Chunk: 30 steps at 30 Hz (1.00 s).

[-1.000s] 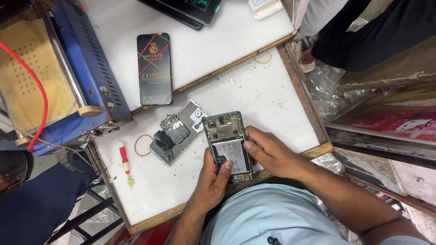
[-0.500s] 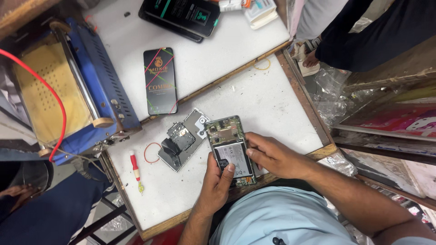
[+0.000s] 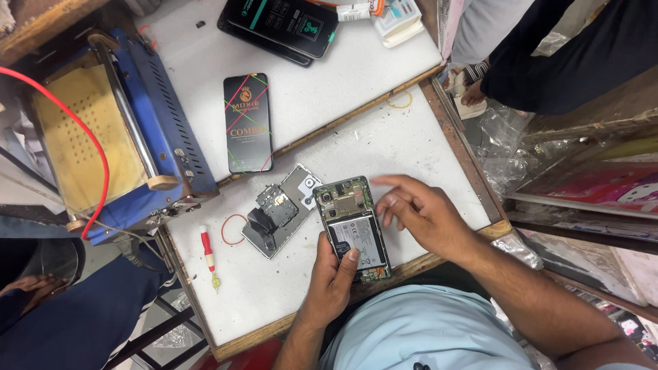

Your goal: The person uses a red-handled screwdriver to remove screws from the back of a disassembled smartphone. They then use a metal prying tool to lift and separate the back cover from the phone's chassis, exposing the internal components.

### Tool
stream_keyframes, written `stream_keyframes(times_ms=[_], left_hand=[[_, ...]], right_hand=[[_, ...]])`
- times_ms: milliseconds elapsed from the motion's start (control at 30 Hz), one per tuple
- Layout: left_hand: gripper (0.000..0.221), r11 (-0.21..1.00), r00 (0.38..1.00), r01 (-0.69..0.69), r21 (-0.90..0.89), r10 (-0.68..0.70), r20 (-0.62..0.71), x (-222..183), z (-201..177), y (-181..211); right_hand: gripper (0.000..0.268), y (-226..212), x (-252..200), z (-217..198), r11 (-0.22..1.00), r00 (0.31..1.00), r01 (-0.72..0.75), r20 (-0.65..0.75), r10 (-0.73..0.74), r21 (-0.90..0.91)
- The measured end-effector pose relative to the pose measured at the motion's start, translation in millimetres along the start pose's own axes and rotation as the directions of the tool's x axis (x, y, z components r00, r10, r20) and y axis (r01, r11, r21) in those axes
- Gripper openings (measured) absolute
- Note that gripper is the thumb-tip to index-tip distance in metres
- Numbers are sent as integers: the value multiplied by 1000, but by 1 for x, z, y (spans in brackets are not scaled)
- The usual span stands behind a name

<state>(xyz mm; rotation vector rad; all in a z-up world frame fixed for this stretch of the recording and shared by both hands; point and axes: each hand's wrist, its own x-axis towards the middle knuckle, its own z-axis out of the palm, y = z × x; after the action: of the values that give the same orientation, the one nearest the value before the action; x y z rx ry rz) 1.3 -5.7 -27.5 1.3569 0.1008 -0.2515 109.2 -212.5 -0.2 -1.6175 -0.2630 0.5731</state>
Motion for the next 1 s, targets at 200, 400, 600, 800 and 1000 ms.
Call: stream_keyframes(times_ms=[200,400,600,800,1000], left_hand=[[37,999,998,29,-40,-26,64,-1,-1,3],[41,998,994,46,-37,-42,100,0,-7,5],[44,998,995,33,-51,-29,95,-4,-6,1],[45,992,994,64,-105,-54,93,-4,-10,-5],[44,997,993,63,-46,-58,105,-5,-10,-8]], right_hand=[[69,-8,10,-1,1000,980,-13,197,9,19],[48,11,16,7,993,988,63,135,-75,95],[36,17,16,18,990,997,67,29,-71,128],[53,15,11,-2,984,970,81,215,-115,161],[41,33,13,8,990,993,115,19,-117,76]])
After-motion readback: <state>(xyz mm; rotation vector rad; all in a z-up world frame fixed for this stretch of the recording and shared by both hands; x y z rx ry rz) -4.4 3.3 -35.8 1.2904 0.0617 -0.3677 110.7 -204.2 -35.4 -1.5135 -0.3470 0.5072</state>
